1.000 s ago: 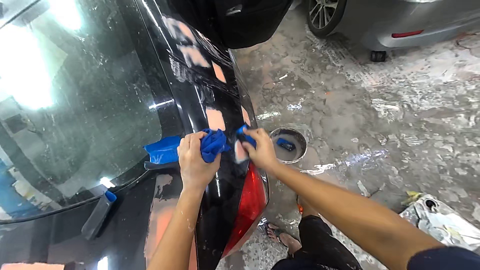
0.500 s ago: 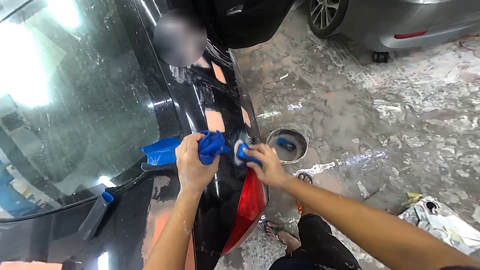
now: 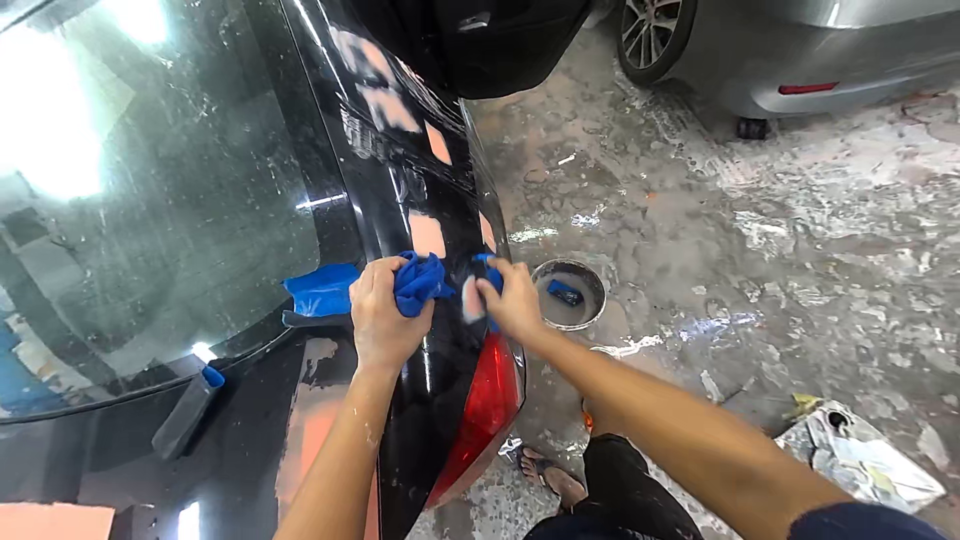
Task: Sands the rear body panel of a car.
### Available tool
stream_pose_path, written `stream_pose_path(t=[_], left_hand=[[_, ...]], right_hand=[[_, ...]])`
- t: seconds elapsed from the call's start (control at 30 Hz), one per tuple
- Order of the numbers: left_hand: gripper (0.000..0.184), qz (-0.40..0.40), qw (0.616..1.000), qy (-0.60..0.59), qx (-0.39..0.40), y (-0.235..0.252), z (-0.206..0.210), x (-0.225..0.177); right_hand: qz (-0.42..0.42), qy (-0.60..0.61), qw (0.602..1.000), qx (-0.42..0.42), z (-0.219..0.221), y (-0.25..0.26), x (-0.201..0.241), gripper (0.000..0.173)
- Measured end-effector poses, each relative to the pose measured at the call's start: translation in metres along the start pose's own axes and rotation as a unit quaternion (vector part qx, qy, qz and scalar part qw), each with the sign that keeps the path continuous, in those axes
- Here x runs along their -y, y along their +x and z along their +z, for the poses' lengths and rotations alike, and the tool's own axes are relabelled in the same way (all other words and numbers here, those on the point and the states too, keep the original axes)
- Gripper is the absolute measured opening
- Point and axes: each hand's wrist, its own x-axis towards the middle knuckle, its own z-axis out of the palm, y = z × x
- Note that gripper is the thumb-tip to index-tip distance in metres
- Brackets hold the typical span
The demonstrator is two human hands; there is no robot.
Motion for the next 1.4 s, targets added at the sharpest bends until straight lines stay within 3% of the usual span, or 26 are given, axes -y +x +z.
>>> stream_pose_path(t=[0.1, 0.17, 0.3, 0.43, 0.5, 0.63, 0.8, 0.93, 1.0, 1.13, 1.3, 1.4], left_hand=[[0.051, 0.002, 1.000, 0.003, -0.003, 0.004, 0.003, 0.003], [0.052, 0.005, 1.000, 0.002, 0.000, 0.003, 0.002, 0.004], [0.051, 0.003, 1.000, -0.001, 0.004, 0.001, 0.000, 0.000], [0.050, 0.008, 1.000, -0.010, -0.012, 0.002, 0.001, 0.002], [0.049, 0.008, 1.000, -0.020, -0.021, 0.001, 0.002, 0.005], [0.050, 0.011, 0.999, -0.027, -0.024, -0.003, 0.001, 0.004], [0.052, -0.005, 0.999, -0.026, -0.020, 0.001, 0.001, 0.004], [0.053, 0.008, 1.000, -0.015, -0.020, -0.002, 0.002, 0.004], [0.055, 0.005, 1.000, -0.007, -0.024, -0.005, 0.001, 0.001], [0.053, 0.030, 0.998, 0.003, -0.051, -0.002, 0.005, -0.001], [0.057, 0.101, 0.993, 0.038, -0.037, -0.010, 0.007, -0.004], [0.058, 0.162, 0.985, 0.059, -0.017, -0.013, 0.006, -0.009]], right_hand=[[-0.090, 0.016, 0.996, -0.007, 0.004, -0.053, 0.008, 0.046], [-0.108, 0.018, 0.994, 0.000, 0.006, -0.047, 0.000, 0.046], [0.020, -0.003, 1.000, 0.010, -0.001, 0.004, 0.002, 0.048], [-0.058, -0.014, 0.998, 0.007, -0.001, -0.046, 0.021, 0.048], [-0.076, -0.026, 0.997, 0.008, 0.002, -0.038, 0.015, 0.047], [0.022, -0.016, 1.000, 0.013, 0.001, 0.006, 0.020, 0.046], [-0.109, -0.016, 0.994, 0.018, -0.001, -0.045, 0.015, 0.043], [0.007, -0.002, 0.999, 0.042, -0.006, 0.011, 0.008, 0.047], [0.020, -0.003, 0.999, 0.035, -0.007, 0.002, 0.017, 0.048], [-0.090, -0.026, 0.993, 0.067, -0.013, -0.050, 0.018, 0.045], [0.055, 0.012, 0.997, 0.059, -0.014, -0.003, 0.010, 0.051], [-0.014, 0.034, 0.997, 0.061, -0.015, -0.046, 0.024, 0.049]])
